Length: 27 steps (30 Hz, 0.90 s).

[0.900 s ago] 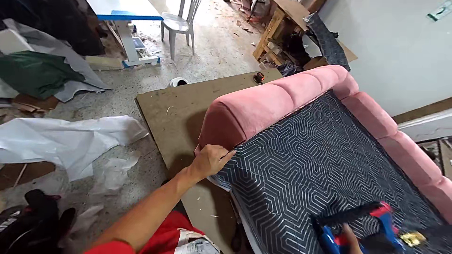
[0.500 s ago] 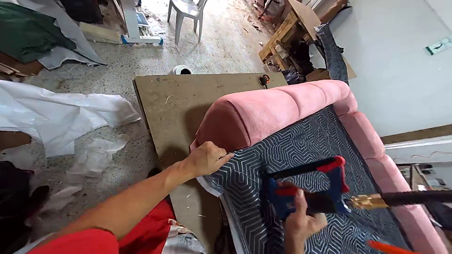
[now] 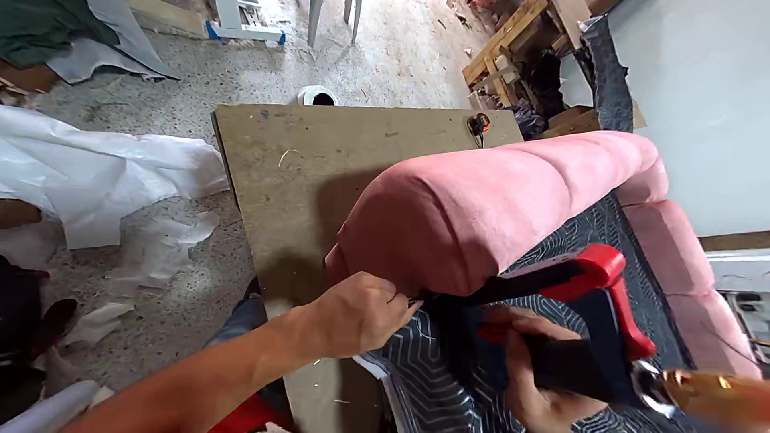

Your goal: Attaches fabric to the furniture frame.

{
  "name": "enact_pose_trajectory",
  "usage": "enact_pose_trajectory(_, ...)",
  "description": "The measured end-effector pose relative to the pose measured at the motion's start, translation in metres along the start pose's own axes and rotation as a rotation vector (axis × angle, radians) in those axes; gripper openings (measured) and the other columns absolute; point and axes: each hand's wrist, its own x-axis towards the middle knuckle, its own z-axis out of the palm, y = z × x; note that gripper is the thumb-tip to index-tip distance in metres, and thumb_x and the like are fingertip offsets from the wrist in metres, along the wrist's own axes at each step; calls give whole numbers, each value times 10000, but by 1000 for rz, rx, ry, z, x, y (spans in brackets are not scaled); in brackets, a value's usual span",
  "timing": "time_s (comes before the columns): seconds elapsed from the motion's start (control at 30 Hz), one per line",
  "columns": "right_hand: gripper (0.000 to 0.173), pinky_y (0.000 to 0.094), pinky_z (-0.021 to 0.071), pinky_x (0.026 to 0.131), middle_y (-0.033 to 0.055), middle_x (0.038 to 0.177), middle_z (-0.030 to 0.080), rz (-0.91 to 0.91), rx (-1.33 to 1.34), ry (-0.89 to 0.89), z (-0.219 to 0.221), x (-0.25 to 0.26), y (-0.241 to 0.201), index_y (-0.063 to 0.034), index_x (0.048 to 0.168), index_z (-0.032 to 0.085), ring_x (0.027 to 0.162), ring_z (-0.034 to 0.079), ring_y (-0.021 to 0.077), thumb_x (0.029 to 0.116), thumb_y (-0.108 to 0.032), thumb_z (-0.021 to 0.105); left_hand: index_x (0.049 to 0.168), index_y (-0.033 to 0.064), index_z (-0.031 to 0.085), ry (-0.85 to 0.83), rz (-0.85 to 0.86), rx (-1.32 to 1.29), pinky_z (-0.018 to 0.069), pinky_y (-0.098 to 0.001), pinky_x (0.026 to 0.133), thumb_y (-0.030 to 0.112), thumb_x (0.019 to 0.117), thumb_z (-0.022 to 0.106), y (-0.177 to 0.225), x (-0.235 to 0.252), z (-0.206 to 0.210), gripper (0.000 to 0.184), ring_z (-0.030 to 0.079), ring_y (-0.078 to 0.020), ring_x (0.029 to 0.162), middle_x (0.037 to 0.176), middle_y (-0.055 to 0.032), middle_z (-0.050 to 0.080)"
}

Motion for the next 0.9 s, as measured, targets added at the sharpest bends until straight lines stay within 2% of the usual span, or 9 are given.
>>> enact_pose_trajectory(0.13,238,419,633,895,48,1094,751,-20,49,-53,1,1,8,-168,1193,677,1027,733,238,976,-93,616,829,-1,655,-43,72,110,525,-315,546,146,1044,575,-6,0,-7,272,590,-203,567,628,-74,573)
enact_pose_trajectory(0.23,262,389,625,902,29,1100,744,-21,16,-75,-4,-1,6,-169,1217,669,1036,724,207,970,-96,621,841,-7,655,-40,89,155,534,-319,573,146,1034,604,0,-4,-5,251,593,-205,585,635,-76,578)
enact_pose_trajectory(0.3,304,367,638,863,23,1056,747,-12,10,-34,5,-1,4,-171,1248,667,976,732,185,956,-85,660,859,-8,648,-47,108,183,537,-329,592,138,1036,598,1,-3,-7,235,597,-214,601,648,-80,580)
enact_pose_trajectory(0.37,340,330,644,840,-21,1011,746,6,-8,-7,13,-1,1,-203,1257,644,920,735,133,938,-131,739,903,-2,666,-52,121,198,563,-340,626,111,1031,579,1,-3,-8,192,634,-217,648,702,-87,623)
enact_pose_trajectory(0.43,339,309,642,815,-29,989,736,17,-33,40,14,-9,1,-183,1221,638,890,725,112,913,-170,778,931,-8,680,-78,160,171,549,-348,620,72,1018,567,0,-2,-9,164,621,-217,655,708,-85,615)
enact_pose_trajectory(0.53,323,420,671,781,63,1016,759,-11,14,63,0,-17,8,-89,1186,659,882,754,227,886,-100,780,879,-1,666,-132,186,225,526,-339,577,97,1027,577,5,5,-16,199,591,-206,612,664,-70,578)
enact_pose_trajectory(0.63,203,454,676,763,108,955,752,-3,146,87,-5,-23,2,-65,1076,654,856,758,288,893,-33,736,848,-2,656,-175,204,304,516,-330,561,121,1035,582,11,10,-21,235,577,-200,581,624,-57,544)
enact_pose_trajectory(0.73,159,445,669,792,107,958,748,21,201,85,4,-29,-6,-78,1046,653,876,755,282,908,-37,719,853,-3,655,-204,197,312,524,-329,572,109,1034,566,12,9,-24,231,589,-203,586,612,-53,546)
enact_pose_trajectory(0.9,156,410,669,780,76,977,750,-3,46,95,20,-20,-13,-100,1053,655,892,754,249,913,-68,718,867,1,674,-182,154,213,527,-323,583,95,1018,586,11,3,-26,199,603,-200,613,646,-61,587)
